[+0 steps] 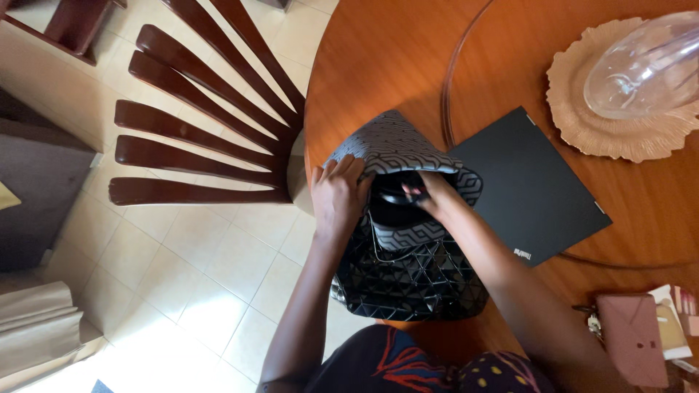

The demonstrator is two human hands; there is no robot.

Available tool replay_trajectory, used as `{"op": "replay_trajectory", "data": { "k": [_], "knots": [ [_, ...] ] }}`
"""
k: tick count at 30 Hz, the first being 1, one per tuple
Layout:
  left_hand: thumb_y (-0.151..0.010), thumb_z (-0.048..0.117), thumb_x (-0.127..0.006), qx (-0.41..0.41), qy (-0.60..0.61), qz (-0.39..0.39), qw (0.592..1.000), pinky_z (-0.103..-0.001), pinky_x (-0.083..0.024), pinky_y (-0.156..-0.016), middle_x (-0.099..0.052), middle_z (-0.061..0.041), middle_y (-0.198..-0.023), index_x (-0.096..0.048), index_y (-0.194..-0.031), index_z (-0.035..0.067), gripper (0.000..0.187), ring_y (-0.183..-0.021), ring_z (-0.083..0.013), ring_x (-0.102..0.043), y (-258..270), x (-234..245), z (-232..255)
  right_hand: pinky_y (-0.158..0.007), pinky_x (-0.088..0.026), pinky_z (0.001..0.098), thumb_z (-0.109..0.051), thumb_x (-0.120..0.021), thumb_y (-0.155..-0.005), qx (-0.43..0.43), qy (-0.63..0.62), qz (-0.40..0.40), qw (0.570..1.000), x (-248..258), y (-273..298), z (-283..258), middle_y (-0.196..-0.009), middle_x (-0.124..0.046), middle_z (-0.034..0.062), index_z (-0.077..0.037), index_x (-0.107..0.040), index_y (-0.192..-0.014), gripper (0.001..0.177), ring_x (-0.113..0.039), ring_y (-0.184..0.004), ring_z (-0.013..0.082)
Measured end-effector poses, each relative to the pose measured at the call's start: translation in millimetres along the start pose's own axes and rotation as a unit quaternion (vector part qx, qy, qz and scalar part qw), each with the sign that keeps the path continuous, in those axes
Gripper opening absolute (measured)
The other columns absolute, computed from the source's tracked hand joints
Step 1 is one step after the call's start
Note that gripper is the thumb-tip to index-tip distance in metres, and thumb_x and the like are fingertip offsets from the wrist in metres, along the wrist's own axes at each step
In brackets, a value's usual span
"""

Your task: The person packs a black handbag with daily essentials at a dining table. They place a laptop, power adapter, keys, wallet, and a small packet into the bag, arranging items by hand.

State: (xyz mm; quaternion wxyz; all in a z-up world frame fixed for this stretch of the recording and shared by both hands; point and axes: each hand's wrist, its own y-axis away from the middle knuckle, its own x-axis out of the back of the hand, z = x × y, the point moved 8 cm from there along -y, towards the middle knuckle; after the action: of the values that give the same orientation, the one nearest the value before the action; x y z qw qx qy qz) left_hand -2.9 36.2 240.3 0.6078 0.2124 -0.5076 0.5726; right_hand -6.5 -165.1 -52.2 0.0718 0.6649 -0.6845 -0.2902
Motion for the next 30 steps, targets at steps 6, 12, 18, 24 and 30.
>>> {"op": "replay_trajectory", "data": {
  "k": [6, 12, 18, 24, 30],
  "knots": [
    [-0.084, 0.024, -0.081, -0.001, -0.007, -0.016, 1.0, -0.043, -0.043, -0.078, -0.067, -0.005, -0.09, -0.067, -0.088, 0.01, 0.02, -0.088, -0.0284, -0.065, -3, -8, 1, -0.077, -0.064, 0.0274, -0.019, -0.079, -0.092, -0.142, -0.383, -0.008, 0.913, 4, 131, -28, -0.114, -0.068, 0.0218, 0.011, -0.06, -0.12, 0.045, -0.072, -0.09, 0.0228],
    [-0.083, 0.023, -0.081, -0.01, -0.018, 0.003, 1.0, -0.043, -0.043, -0.077, -0.068, -0.005, -0.091, -0.068, -0.088, 0.01, 0.018, -0.089, -0.0274, -0.066, -9, -3, 5, -0.079, -0.066, 0.033, -0.032, -0.074, -0.098, -0.146, -0.458, -0.049, 0.875, 23, 237, -50, -0.114, -0.068, 0.0248, 0.01, -0.052, -0.133, 0.059, -0.074, -0.095, 0.0275],
    [-0.083, 0.022, -0.081, 0.025, -0.022, -0.068, 0.997, -0.045, -0.049, -0.087, -0.066, -0.012, -0.109, -0.065, -0.112, 0.007, 0.036, -0.102, -0.0315, -0.066, 3, -33, 0, -0.075, -0.063, 0.0299, -0.029, -0.071, -0.1, -0.084, -0.495, -0.074, 0.862, 54, 306, -71, -0.11, -0.064, 0.0236, 0.013, -0.046, -0.138, 0.062, -0.069, -0.09, 0.0248],
    [-0.086, 0.024, -0.076, -0.092, -0.136, -0.2, 0.966, -0.064, -0.043, -0.106, -0.043, -0.028, -0.149, -0.046, -0.144, -0.001, 0.07, -0.129, -0.0423, -0.049, 86, -137, 39, -0.071, -0.059, 0.0268, -0.027, -0.069, -0.102, 0.029, -0.51, -0.126, 0.85, 90, 346, -137, -0.106, -0.06, 0.0225, 0.016, -0.04, -0.142, 0.065, -0.065, -0.085, 0.0221],
    [-0.075, 0.038, -0.073, -0.086, -0.1, -0.22, 0.967, -0.083, -0.022, -0.109, -0.036, -0.023, -0.158, -0.048, -0.14, 0.003, 0.078, -0.149, -0.0433, -0.028, 185, -209, 58, -0.067, -0.056, 0.0237, -0.024, -0.066, -0.104, 0.049, -0.509, -0.154, 0.845, 89, 358, -144, -0.102, -0.056, 0.0214, 0.019, -0.034, -0.147, 0.069, -0.06, -0.08, 0.0193]
  ]
}}
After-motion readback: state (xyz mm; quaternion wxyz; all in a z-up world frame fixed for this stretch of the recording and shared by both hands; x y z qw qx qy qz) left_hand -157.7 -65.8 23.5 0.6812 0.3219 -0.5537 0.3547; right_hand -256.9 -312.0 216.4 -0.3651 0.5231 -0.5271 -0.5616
